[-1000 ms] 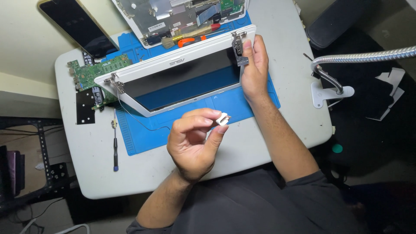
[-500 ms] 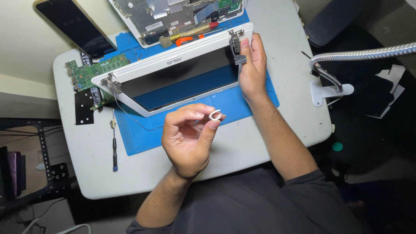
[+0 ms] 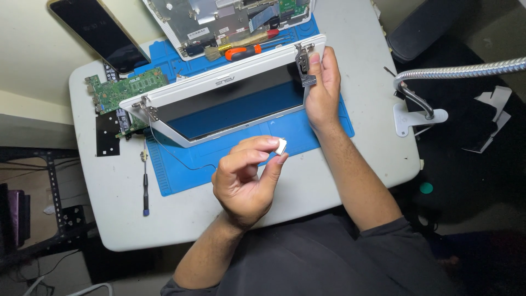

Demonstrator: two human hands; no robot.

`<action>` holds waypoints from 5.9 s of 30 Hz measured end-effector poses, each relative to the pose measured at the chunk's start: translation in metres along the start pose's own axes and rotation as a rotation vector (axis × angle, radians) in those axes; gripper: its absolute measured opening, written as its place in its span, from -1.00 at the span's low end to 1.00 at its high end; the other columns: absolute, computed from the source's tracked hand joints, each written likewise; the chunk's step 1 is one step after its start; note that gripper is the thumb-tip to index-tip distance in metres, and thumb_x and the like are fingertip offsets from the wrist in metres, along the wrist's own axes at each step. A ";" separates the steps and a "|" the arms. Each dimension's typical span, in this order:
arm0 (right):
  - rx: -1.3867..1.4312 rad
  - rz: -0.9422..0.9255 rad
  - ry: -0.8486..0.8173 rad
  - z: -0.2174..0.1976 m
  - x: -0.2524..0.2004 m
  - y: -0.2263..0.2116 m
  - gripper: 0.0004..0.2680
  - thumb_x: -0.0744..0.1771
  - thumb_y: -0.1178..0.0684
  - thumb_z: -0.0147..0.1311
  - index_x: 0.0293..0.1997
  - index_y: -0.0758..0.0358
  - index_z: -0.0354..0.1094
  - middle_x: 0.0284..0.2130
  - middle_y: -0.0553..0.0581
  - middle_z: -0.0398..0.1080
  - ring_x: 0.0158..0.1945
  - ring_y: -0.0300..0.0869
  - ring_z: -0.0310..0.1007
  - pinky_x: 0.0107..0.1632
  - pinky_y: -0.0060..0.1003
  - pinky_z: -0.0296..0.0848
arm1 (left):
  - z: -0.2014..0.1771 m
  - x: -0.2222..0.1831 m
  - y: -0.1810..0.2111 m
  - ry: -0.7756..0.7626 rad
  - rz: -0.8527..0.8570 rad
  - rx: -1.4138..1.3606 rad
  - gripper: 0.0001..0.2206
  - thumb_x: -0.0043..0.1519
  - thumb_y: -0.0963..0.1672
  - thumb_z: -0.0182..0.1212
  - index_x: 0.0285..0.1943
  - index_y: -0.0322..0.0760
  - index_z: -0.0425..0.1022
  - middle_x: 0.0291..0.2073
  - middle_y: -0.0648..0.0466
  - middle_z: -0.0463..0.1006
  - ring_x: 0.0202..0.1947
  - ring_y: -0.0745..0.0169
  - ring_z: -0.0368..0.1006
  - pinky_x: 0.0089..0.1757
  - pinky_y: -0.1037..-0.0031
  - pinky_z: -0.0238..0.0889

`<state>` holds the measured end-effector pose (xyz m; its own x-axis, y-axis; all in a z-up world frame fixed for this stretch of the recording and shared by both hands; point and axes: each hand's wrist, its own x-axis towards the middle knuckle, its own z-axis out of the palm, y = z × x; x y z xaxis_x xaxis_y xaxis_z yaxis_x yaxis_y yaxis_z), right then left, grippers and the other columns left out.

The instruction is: Attaching and aligning a laptop screen to its body, including cleaning the components with a brush.

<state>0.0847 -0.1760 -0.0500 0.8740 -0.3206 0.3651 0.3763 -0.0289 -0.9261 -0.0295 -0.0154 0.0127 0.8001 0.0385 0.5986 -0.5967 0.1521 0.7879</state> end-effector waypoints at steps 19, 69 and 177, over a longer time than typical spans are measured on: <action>0.050 -0.030 -0.071 -0.029 -0.027 0.006 -0.75 0.49 -0.16 -0.22 0.13 0.17 0.22 0.00 0.04 0.34 0.12 -0.25 0.33 0.29 -0.32 0.30 | -0.140 0.147 0.053 -0.176 0.212 0.586 -0.86 0.68 -0.30 -0.04 0.22 -0.74 0.22 0.04 -0.42 0.32 0.07 -0.39 0.45 0.18 0.08 0.34; 0.060 -0.020 -0.039 -0.010 -0.018 -0.001 -0.75 0.50 -0.14 -0.23 0.19 0.16 0.22 0.04 0.02 0.36 0.16 -0.27 0.34 0.32 -0.30 0.33 | -0.057 0.148 0.073 -0.672 0.273 0.480 -0.94 0.32 -0.33 0.31 -0.08 -0.54 0.56 -0.15 -0.21 0.66 -0.11 -0.03 0.67 0.01 0.37 0.54; 0.009 -0.079 0.213 0.006 -0.033 0.027 -0.67 0.23 0.01 0.37 -0.14 0.07 0.15 -0.41 -0.08 0.22 -0.30 -0.40 0.21 -0.19 -0.46 0.28 | 0.031 0.078 -0.051 -0.217 0.770 0.724 -0.95 0.19 -0.27 0.41 -0.29 -0.32 0.65 -0.28 -0.06 0.73 -0.31 0.05 0.62 -0.27 0.33 0.58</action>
<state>0.0681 -0.1604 -0.0868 0.7573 -0.5105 0.4073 0.4447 -0.0537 -0.8941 0.0613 -0.0506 0.0240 0.2092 -0.3123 0.9267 -0.8863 -0.4610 0.0448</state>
